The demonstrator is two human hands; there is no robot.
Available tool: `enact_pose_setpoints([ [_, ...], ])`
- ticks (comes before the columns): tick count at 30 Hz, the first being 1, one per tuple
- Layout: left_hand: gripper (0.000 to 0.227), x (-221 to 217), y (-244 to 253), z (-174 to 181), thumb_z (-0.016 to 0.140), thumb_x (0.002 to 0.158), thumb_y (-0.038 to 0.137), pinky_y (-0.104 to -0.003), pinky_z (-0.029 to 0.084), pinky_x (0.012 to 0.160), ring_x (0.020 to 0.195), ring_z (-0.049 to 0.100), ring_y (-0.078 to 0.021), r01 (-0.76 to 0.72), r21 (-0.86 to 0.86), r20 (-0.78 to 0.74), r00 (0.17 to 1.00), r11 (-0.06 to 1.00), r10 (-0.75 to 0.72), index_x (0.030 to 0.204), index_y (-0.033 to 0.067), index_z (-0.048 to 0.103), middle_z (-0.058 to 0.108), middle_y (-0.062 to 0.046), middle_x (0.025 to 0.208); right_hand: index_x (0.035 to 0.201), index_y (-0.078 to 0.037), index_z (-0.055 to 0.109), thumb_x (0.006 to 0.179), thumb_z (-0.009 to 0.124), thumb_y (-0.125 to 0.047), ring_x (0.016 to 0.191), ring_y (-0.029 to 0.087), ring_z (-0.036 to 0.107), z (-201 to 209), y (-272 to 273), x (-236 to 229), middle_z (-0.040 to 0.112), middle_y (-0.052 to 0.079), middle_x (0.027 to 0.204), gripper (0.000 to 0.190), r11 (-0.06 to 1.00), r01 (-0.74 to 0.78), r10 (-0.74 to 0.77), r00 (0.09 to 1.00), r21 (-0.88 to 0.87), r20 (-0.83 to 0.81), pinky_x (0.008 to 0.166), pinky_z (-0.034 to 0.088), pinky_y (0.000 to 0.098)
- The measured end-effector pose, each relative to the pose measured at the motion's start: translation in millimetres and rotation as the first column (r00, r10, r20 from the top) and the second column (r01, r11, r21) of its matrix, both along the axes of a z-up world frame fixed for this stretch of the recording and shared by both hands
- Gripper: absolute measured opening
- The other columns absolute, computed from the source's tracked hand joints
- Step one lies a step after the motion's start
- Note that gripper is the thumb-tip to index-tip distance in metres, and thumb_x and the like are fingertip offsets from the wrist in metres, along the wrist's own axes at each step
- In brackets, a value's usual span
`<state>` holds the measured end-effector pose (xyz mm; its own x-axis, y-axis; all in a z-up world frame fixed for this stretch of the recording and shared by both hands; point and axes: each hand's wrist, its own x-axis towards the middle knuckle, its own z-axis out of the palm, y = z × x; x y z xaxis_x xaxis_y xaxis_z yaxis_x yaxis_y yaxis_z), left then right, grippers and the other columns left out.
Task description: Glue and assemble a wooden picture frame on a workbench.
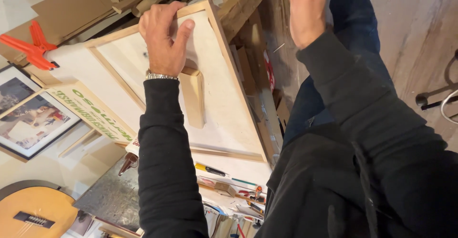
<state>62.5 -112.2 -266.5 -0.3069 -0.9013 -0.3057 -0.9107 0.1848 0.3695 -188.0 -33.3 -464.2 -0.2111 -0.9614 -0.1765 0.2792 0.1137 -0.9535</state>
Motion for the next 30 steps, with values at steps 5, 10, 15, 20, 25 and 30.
enact_pose_setpoints([
  [5,0.04,1.3,0.9,2.1,0.067,0.109,0.046,-0.043,0.032,0.109,0.102,0.048,-0.0247,0.017,-0.034,-0.007,1.0,0.999,-0.017,0.127,0.0105,0.068,0.049,-0.004,0.1,0.139,-0.01,0.058,0.116,0.032,-0.025,0.126,0.02,0.069,11.1,25.6,4.2,0.071,0.011,0.136,0.038,0.928,-0.277,0.108,0.84,0.249,0.532,0.111,0.055,0.0356],
  [10,0.039,-1.9,1.8,6.5,0.071,0.106,0.043,-0.044,0.033,0.109,0.101,0.049,-0.0254,-0.003,-0.026,0.027,1.0,1.0,0.004,0.125,0.0094,0.068,0.05,-0.006,0.099,0.159,-0.009,0.036,0.103,0.048,-0.006,0.14,0.029,0.055,-25.9,73.2,58.5,0.056,0.017,0.153,0.057,0.828,-0.536,0.372,0.746,0.166,0.552,0.115,0.049,0.04],
  [15,0.038,-0.6,3.2,4.9,0.073,0.108,0.04,-0.045,0.033,0.111,0.107,0.052,-0.0272,0.034,-0.068,0.014,0.999,0.997,-0.033,0.128,0.009,0.067,0.054,-0.007,0.106,0.164,-0.007,0.02,0.094,0.05,0.004,0.151,0.038,0.032,17.6,61.2,91.4,0.033,0.023,0.163,0.077,0.746,-0.654,0.642,0.756,0.127,0.125,0.121,0.037,0.0453],
  [20,0.037,2.3,6.7,10.0,0.075,0.108,0.038,-0.046,0.033,0.112,0.113,0.054,-0.0292,0.045,-0.086,0.066,0.997,0.995,-0.04,0.13,0.0099,0.065,0.058,-0.009,0.112,0.162,-0.005,0.022,0.105,0.056,-0.006,0.149,0.045,0.033,23.9,84.8,104.7,0.028,0.027,0.166,0.066,0.753,-0.658,0.658,0.752,0.015,-0.045,0.122,0.033,0.0474],
  [25,0.039,5.1,4.9,1.2,0.077,0.105,0.039,-0.05,0.031,0.113,0.121,0.055,-0.0337,0.07,-0.118,0.038,0.997,0.991,-0.066,0.13,0.0115,0.067,0.065,-0.008,0.121,0.092,-0.004,0.068,0.076,0.075,-0.029,0.099,0.036,0.066,10.2,117.2,32.1,0.07,0.014,0.091,0.03,0.342,-0.931,0.842,0.244,0.127,-0.482,0.086,0.049,0.0469],
  [30,0.044,16.8,5.8,-8.9,0.077,0.105,0.043,-0.054,0.031,0.112,0.123,0.054,-0.0376,0.102,-0.174,0.088,0.992,0.979,-0.087,0.131,0.0099,0.066,0.066,-0.014,0.128,0.088,-0.008,0.068,0.092,0.066,-0.026,0.08,0.037,0.068,-5.0,149.6,-35.5,0.068,0.014,0.078,0.018,0.378,-0.89,0.891,0.274,0.257,-0.362,0.072,0.053,0.049],
])
